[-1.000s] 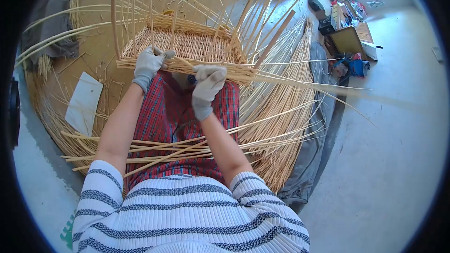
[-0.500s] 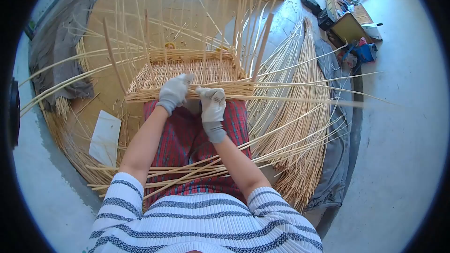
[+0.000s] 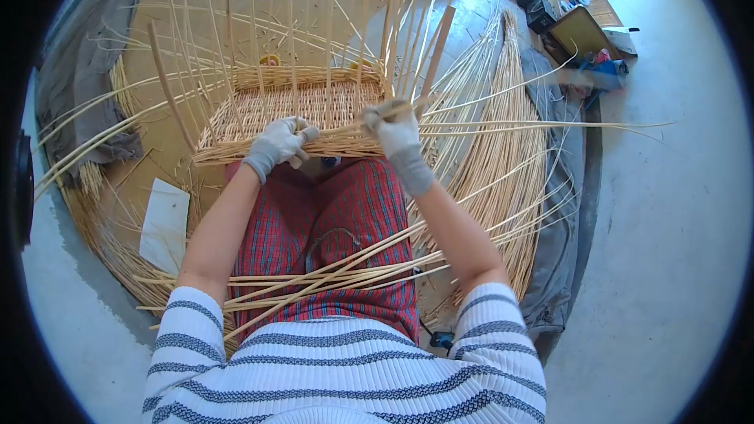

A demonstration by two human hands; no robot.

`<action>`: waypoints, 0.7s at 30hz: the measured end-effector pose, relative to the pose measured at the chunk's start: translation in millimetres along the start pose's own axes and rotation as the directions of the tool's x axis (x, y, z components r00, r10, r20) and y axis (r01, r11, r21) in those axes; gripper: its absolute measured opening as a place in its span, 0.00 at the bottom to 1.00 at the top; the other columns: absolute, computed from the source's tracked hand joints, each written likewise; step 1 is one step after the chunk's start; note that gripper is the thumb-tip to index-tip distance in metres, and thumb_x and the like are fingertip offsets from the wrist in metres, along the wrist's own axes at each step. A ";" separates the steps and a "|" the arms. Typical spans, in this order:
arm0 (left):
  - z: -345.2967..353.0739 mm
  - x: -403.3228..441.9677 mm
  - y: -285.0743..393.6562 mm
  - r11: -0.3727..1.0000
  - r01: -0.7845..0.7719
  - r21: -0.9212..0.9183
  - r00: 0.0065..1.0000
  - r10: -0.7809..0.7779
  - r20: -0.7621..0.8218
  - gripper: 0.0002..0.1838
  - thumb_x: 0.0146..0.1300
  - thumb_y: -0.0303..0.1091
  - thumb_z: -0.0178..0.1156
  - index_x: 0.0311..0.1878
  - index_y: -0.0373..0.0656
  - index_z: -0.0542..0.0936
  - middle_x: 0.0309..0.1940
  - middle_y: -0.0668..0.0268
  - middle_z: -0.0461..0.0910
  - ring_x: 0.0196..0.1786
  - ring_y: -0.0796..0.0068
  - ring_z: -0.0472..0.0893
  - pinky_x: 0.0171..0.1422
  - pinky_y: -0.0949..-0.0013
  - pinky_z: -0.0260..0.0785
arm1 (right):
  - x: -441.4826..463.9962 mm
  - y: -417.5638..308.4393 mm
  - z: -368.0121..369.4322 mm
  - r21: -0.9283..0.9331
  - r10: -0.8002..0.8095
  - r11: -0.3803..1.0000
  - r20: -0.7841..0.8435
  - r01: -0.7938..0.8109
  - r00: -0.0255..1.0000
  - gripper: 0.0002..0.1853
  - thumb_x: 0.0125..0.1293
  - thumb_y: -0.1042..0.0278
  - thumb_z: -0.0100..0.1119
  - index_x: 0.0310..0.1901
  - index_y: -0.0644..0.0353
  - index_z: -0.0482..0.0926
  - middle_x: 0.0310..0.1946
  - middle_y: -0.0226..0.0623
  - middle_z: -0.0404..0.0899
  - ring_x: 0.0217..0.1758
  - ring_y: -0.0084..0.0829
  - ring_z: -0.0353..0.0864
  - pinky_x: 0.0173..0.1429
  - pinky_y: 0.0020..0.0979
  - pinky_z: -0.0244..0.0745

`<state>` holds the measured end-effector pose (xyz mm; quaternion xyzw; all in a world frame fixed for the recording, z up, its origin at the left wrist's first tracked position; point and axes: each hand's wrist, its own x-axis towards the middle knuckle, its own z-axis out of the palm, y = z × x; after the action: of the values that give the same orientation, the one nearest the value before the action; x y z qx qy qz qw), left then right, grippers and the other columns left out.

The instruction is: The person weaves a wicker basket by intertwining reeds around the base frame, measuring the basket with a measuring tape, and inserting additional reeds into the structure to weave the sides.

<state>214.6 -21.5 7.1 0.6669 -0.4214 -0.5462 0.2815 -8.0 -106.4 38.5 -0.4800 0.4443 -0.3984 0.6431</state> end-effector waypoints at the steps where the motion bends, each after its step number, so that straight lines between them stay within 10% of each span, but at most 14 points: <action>1: 3.2 -1.2 0.3 1.000 0.016 -0.009 0.998 -0.017 -0.052 0.23 0.69 0.51 0.60 0.51 0.37 0.78 0.35 0.58 0.84 0.28 0.70 0.86 0.27 0.69 0.80 | 7.4 -13.2 5.4 -0.143 -0.096 0.983 0.113 0.112 0.989 0.14 0.59 0.84 0.63 0.42 0.59 0.70 0.40 0.42 0.81 0.44 0.36 0.85 0.45 0.33 0.85; 6: 12.5 2.1 -2.0 0.993 0.090 0.072 0.965 -0.069 -0.252 0.27 0.72 0.59 0.48 0.42 0.42 0.81 0.22 0.61 0.85 0.22 0.71 0.85 0.30 0.67 0.77 | 70.4 -63.6 92.4 -0.616 -0.228 0.628 0.439 0.476 0.869 0.27 0.57 0.77 0.69 0.57 0.58 0.71 0.48 0.43 0.80 0.48 0.35 0.82 0.55 0.31 0.79; 8: 17.6 -1.9 0.3 0.994 0.069 0.085 0.951 -0.040 -0.307 0.30 0.72 0.62 0.44 0.41 0.42 0.81 0.20 0.61 0.84 0.22 0.70 0.85 0.31 0.67 0.77 | 117.4 -43.4 127.0 -0.726 -0.684 -0.040 0.521 0.686 0.511 0.30 0.57 0.76 0.70 0.61 0.55 0.70 0.49 0.40 0.79 0.52 0.31 0.78 0.60 0.31 0.74; 9: 17.6 3.0 -0.4 0.991 0.105 0.084 0.945 -0.073 -0.319 0.31 0.72 0.62 0.44 0.41 0.42 0.81 0.21 0.60 0.85 0.22 0.69 0.85 0.31 0.67 0.77 | 122.0 -47.2 149.0 -0.715 -0.704 -0.048 0.520 0.697 0.485 0.30 0.57 0.76 0.70 0.61 0.55 0.70 0.49 0.40 0.79 0.52 0.31 0.78 0.60 0.31 0.74; 11: 16.9 9.4 -1.6 0.987 0.141 0.076 0.946 -0.112 -0.304 0.31 0.73 0.62 0.42 0.41 0.42 0.81 0.22 0.59 0.85 0.23 0.68 0.86 0.33 0.65 0.77 | 118.4 -45.6 177.6 0.069 -0.635 0.767 -0.056 0.638 0.770 0.25 0.64 0.68 0.65 0.62 0.54 0.70 0.52 0.39 0.79 0.56 0.29 0.75 0.60 0.30 0.71; 15: 10.5 14.8 -16.0 0.991 0.064 0.119 0.945 -0.022 -0.326 0.27 0.69 0.59 0.53 0.40 0.41 0.82 0.22 0.58 0.85 0.24 0.68 0.86 0.33 0.64 0.78 | 98.1 -26.6 149.9 -0.189 -0.757 0.650 -0.087 0.736 0.647 0.16 0.69 0.62 0.61 0.57 0.49 0.75 0.33 0.26 0.74 0.32 0.19 0.71 0.34 0.23 0.71; 17: 7.4 -5.4 6.5 0.995 0.094 0.038 0.957 -0.080 -0.279 0.23 0.66 0.55 0.60 0.37 0.40 0.82 0.21 0.57 0.84 0.26 0.69 0.86 0.34 0.63 0.78 | 57.6 2.1 88.8 0.066 -0.793 0.601 -0.074 0.797 0.604 0.10 0.76 0.54 0.49 0.45 0.49 0.76 0.26 0.23 0.70 0.26 0.17 0.67 0.27 0.23 0.64; 19: 10.5 -0.2 2.0 0.997 0.069 -0.038 0.964 -0.077 -0.255 0.21 0.67 0.52 0.61 0.40 0.40 0.81 0.23 0.58 0.84 0.23 0.70 0.85 0.28 0.65 0.77 | 24.0 51.3 14.2 0.650 -0.516 0.631 -0.055 0.422 0.855 0.18 0.78 0.46 0.42 0.35 0.49 0.72 0.19 0.21 0.63 0.18 0.16 0.58 0.22 0.23 0.58; 21: 6.5 17.5 -17.1 0.989 -0.093 -0.114 0.971 0.065 -0.230 0.15 0.66 0.44 0.66 0.44 0.42 0.78 0.22 0.64 0.82 0.18 0.74 0.81 0.19 0.70 0.73 | -12.1 29.5 7.1 0.457 -0.620 0.636 -0.177 0.622 0.764 0.24 0.77 0.41 0.39 0.30 0.48 0.69 0.14 0.21 0.56 0.14 0.19 0.50 0.20 0.26 0.57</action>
<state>213.5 -27.9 -17.4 0.6885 -0.3782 -0.4805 0.3900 -2.2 -86.7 13.2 -0.4232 0.1375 -0.6944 0.5655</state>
